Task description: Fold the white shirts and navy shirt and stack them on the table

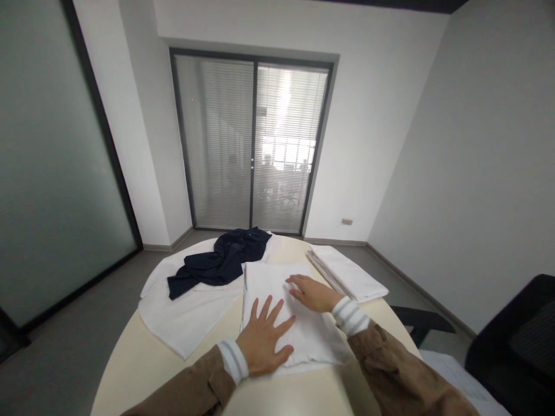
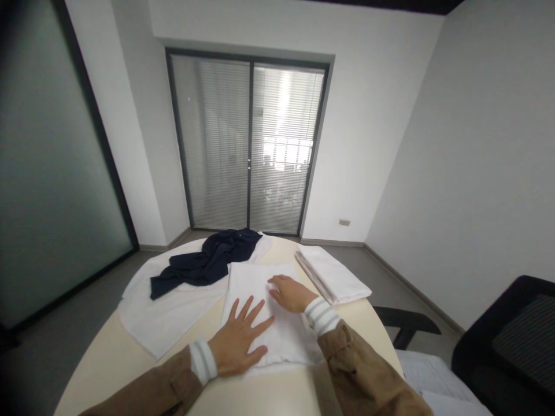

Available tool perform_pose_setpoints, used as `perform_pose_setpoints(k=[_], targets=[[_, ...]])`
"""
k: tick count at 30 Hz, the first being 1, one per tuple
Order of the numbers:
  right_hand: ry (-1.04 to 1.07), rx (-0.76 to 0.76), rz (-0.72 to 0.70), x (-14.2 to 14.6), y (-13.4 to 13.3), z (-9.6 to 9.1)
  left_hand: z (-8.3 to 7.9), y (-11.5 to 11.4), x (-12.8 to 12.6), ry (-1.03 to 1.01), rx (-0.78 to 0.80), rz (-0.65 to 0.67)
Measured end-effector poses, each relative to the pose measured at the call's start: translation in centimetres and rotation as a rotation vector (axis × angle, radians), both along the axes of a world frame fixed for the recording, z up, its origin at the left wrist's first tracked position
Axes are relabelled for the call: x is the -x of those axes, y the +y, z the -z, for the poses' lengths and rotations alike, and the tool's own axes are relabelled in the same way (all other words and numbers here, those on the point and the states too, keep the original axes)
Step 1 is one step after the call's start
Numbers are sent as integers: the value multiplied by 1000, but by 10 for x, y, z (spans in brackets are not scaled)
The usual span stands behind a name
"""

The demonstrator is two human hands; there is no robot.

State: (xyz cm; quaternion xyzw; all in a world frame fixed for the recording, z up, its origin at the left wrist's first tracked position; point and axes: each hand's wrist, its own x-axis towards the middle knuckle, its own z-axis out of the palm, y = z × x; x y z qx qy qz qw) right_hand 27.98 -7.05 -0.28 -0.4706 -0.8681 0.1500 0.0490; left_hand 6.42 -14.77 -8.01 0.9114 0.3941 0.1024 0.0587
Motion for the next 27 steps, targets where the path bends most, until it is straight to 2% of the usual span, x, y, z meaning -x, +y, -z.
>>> perform_pose_setpoints(k=[2,6,9,12,16,18,21,24,27], targets=[[-51,-26,100,12,15,8,-1,-2,-1,3,2,11],[-128,-48,290,21,35,44,-1,-4,-1,14,4,35],[-106,-103,341,19,38,66,-1,-5,-1,33,12,35],[-84,-154,339,16,35,77,-9,-2,-2,40,29,29],[-82,-176,316,17,30,79,-28,27,-9,-14,47,-50],[-83,-175,309,18,28,80,-33,53,-13,-79,-50,-163],[-73,-180,318,19,26,79,-22,90,-13,-88,-176,-346],[-58,-163,352,18,27,79,3,112,-6,-41,-91,-559],[-30,-135,420,17,32,80,23,116,0,-11,-11,-661]])
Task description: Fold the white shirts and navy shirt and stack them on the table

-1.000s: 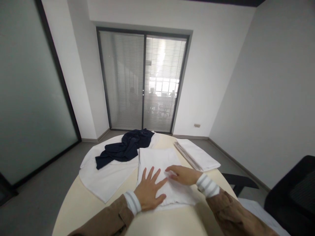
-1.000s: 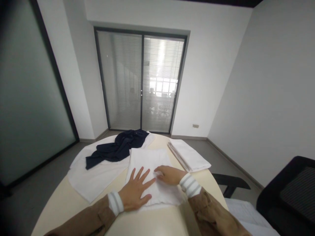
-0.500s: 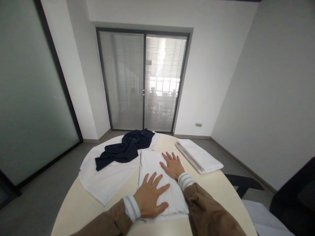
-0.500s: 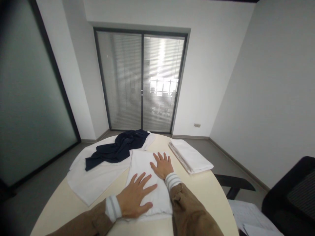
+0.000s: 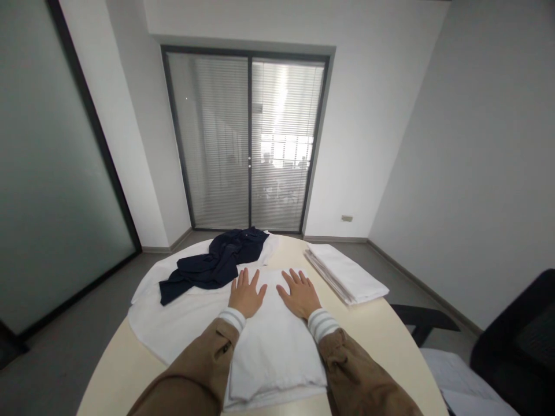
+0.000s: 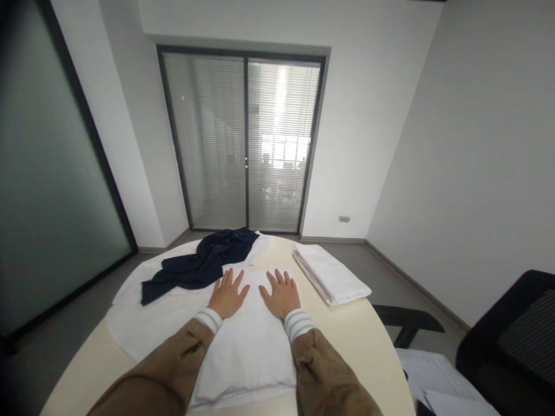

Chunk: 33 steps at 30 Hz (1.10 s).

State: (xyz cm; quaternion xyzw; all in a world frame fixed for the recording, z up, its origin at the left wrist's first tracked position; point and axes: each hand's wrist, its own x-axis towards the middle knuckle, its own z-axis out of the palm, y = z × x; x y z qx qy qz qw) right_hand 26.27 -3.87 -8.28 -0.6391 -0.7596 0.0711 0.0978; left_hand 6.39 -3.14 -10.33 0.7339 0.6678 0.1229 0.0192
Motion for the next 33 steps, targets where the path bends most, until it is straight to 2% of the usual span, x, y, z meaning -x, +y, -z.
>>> perform_pose_setpoints(k=[5,12,15,17,18,21,28,33], targets=[[8,7,117,-1,7,2,6,-1,0,37,-19,-22],[4,-57,87,-2,6,1,0,-3,3,3,-49,-15],[-22,-41,64,-2,4,1,-7,-8,5,-6,-91,217],[-37,-43,-42,-3,3,1,-10,-11,5,-10,-50,374],[-41,-41,-105,-4,3,0,-11,-12,4,-11,-13,404],[-27,-25,-176,-6,3,2,-9,-13,1,-8,55,340],[14,-32,16,-9,7,10,-1,-19,-4,-45,26,92],[24,-31,76,-9,7,12,1,-28,3,-66,37,85]])
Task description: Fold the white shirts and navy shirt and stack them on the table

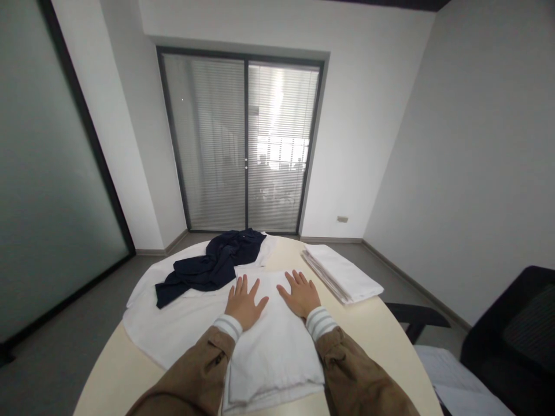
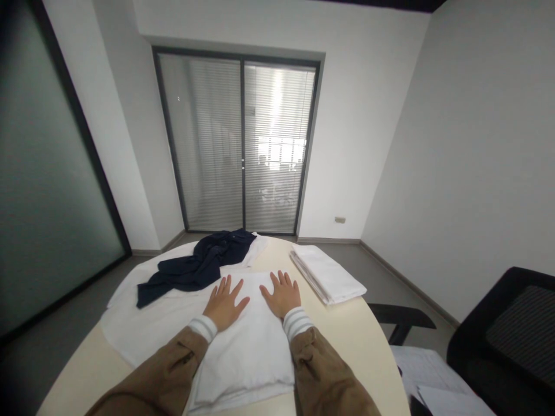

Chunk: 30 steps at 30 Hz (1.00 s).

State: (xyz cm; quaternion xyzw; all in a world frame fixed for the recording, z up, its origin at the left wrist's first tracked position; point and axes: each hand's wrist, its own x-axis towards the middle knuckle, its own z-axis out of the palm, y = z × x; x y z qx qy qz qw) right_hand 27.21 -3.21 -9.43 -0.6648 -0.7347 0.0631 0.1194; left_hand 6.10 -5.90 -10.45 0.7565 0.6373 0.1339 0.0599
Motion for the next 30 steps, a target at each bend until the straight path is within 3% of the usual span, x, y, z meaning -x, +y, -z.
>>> perform_pose_setpoints(k=[5,10,16,22,27,30], targets=[[13,-9,-23,-2,-4,-4,-1,-7,8,-9,-43,102],[-22,-50,-343,-6,-17,-14,-5,-15,4,-3,-103,258],[58,-34,-512,-29,-25,-16,-5,-22,5,-51,-179,163],[143,-69,-372,-42,-28,-7,-1,-20,7,-42,-247,-156],[162,-97,-337,-40,-28,-2,2,-13,10,-156,-218,-172],[167,-156,-214,-43,-23,4,3,-4,13,-418,-214,-139]])
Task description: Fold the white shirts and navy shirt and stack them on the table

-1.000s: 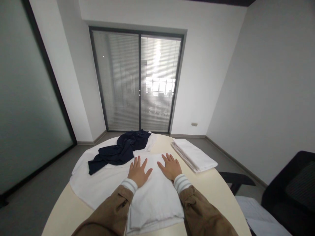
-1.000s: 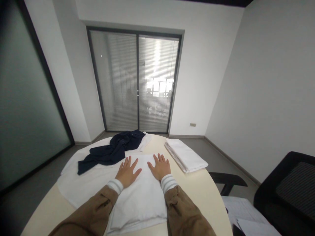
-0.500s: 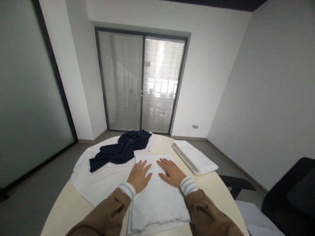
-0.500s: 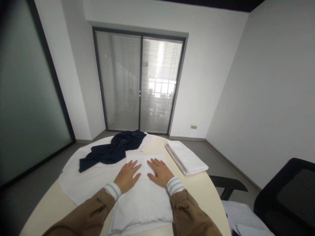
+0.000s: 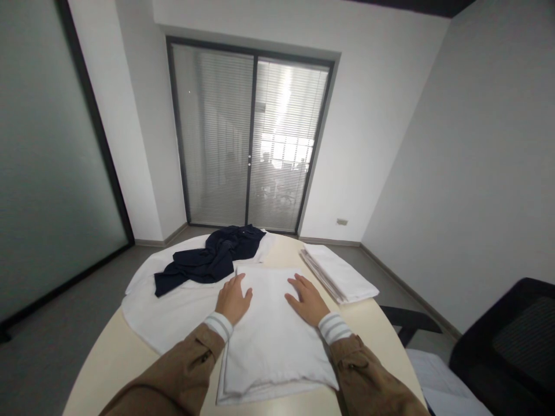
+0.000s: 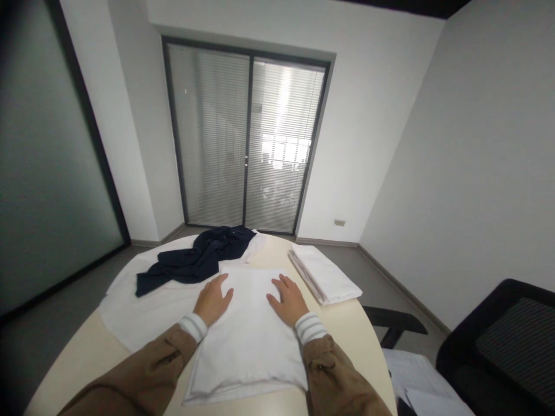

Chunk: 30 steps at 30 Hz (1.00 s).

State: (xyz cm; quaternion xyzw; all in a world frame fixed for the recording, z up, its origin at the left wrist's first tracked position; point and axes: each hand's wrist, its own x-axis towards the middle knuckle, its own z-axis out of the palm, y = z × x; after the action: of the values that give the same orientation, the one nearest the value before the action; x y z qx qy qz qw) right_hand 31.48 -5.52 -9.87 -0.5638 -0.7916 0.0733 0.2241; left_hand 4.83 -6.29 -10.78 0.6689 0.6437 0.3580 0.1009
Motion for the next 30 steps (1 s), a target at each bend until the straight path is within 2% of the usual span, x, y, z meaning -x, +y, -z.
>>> perform_pose_setpoints(k=[4,7,9,12,15,18,20,23,25,27,30], targets=[[67,6,189,-5,8,9,-1,11,7,-601,3,91],[117,56,201,-6,10,13,-4,13,14,-1013,188,85],[124,68,197,-7,11,15,-7,10,18,-1157,306,106],[172,64,179,-11,14,17,-12,5,19,-1259,346,260],[355,96,131,-16,20,19,-19,1,16,-1339,320,420],[576,146,93,-21,25,15,-26,-1,13,-1404,268,430],[708,240,48,-25,24,9,-30,-1,14,-1431,218,423],[842,473,-140,-30,16,-2,-34,0,16,-1429,158,418],[872,562,-253,-31,9,-7,-36,0,17,-1415,137,418],[901,560,-294,-30,2,-10,-38,-2,17,-1379,135,418],[930,502,-285,-28,-2,-10,-38,-7,18,-1283,224,440]])
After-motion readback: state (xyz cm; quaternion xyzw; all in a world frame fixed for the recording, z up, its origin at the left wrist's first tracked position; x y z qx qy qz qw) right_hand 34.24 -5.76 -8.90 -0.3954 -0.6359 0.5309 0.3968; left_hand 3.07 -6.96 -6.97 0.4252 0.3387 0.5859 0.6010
